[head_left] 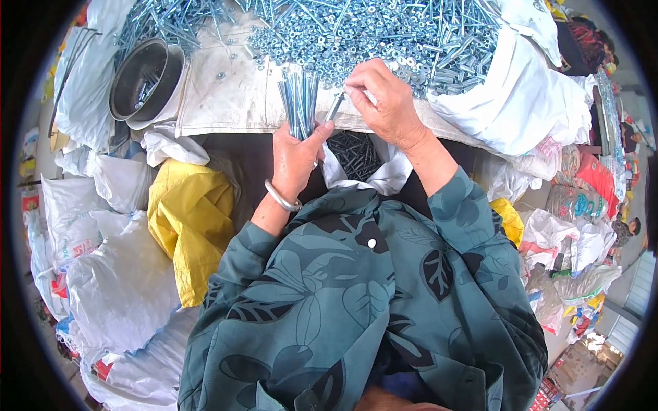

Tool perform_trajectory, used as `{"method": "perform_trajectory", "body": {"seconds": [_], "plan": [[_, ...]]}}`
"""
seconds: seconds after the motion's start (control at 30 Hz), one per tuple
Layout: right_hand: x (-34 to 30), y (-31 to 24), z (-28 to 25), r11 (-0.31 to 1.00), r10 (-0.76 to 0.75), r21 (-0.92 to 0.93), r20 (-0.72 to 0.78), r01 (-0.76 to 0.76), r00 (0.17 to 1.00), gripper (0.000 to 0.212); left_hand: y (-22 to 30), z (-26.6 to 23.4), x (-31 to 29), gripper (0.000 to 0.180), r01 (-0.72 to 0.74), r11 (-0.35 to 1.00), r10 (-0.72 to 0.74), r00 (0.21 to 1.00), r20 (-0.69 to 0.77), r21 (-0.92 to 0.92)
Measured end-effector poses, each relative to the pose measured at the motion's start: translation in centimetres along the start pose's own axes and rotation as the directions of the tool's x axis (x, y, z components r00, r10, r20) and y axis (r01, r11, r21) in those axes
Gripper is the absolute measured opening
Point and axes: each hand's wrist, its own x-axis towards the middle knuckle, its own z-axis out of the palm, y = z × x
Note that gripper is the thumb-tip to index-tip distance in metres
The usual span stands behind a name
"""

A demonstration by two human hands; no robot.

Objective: The person assembles washers and nuts onto long metal expansion bolts by hand at a workstation.

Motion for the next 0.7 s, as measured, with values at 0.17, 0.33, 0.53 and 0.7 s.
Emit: {"method": "perform_trajectory", "body": {"seconds": [0.17, 0.33, 0.53, 0.7], "plan": [[-1.2, 0.1, 2.3, 0.526, 0.637, 0.718, 0.022, -0.455, 0.770, 0.015, 0.5, 0.6, 0.5, 0.024, -0.021, 1.000, 0.022, 1.000, 0.011, -0.014], [-1.2, -1.1, 2.8, 0.345, 0.620, 0.782, 0.225, -0.519, 0.751, 0.018, 1.6, 1.1, 1.1, 0.028, 0.004, 0.985, 0.002, 0.999, 0.037, -0.171], [3.1, -1.3, -0.4, 0.583, 0.431, 0.747, 0.051, -0.321, 0.901, 0.013, 1.6, -0.4, 3.9, 0.023, -0.074, 0.975, 0.043, 0.988, -0.151, -0.209], [1.7, 0.9, 1.6, 0.754, 0.403, 0.520, 0.116, -0.401, 0.908, 0.015, 3.6, -0.4, 5.1, 0.016, -0.132, 0.953, 0.104, 0.988, -0.115, -0.272]]}}
